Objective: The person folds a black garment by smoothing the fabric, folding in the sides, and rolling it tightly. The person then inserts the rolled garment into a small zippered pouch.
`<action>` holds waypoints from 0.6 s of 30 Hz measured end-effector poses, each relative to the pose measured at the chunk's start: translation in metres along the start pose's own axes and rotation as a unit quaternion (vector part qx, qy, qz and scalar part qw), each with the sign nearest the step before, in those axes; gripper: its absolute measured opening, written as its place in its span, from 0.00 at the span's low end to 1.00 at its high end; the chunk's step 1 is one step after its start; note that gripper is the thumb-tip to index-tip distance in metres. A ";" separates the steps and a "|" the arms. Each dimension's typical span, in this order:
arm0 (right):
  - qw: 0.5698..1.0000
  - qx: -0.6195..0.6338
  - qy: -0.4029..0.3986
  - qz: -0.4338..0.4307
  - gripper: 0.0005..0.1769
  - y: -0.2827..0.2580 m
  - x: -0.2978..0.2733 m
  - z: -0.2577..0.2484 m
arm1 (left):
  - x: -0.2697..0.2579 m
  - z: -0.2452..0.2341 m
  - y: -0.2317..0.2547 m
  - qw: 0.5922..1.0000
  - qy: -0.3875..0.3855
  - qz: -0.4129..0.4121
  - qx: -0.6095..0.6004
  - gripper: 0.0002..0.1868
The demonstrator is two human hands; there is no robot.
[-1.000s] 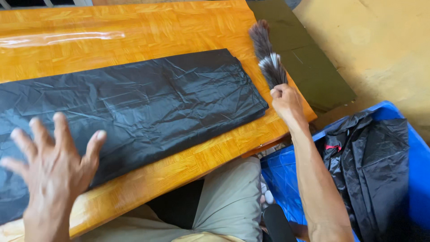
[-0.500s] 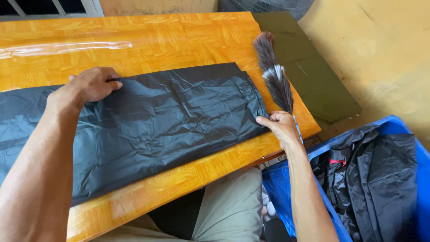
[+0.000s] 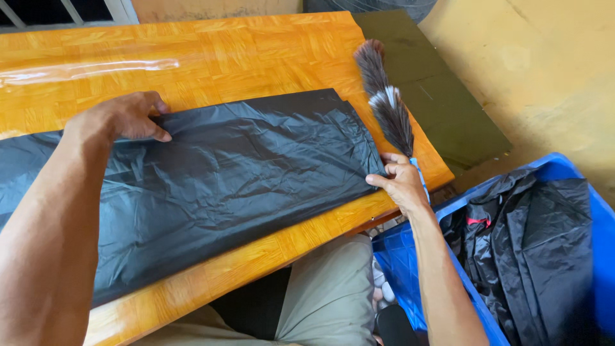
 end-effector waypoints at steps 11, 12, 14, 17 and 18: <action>0.913 -0.302 -0.066 -0.266 0.42 -0.150 -0.044 0.067 | 0.011 0.002 -0.020 0.994 0.021 0.029 -0.103 0.19; 0.912 -0.301 -0.069 -0.271 0.42 -0.148 -0.046 0.082 | 0.012 0.007 -0.025 0.994 0.024 0.025 -0.105 0.19; 0.871 -0.380 -0.151 -0.271 0.42 -0.139 -0.053 0.114 | 0.019 0.015 -0.030 0.991 0.043 0.010 -0.124 0.18; 0.884 -0.389 -0.200 -0.165 0.44 -0.120 -0.051 0.113 | 0.025 0.023 -0.034 0.983 0.066 0.002 -0.174 0.17; 0.883 -0.389 -0.202 -0.166 0.44 -0.128 -0.050 0.114 | 0.026 0.024 -0.035 0.982 0.065 0.000 -0.175 0.17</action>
Point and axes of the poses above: each hand's wrist, its own x-axis towards the middle knuckle, its own z-axis out of the palm, y = z × x, the point moved 3 cm from there along x, towards the middle knuckle, and after that the axes turned 10 degrees about x, right-handed, at the moved point
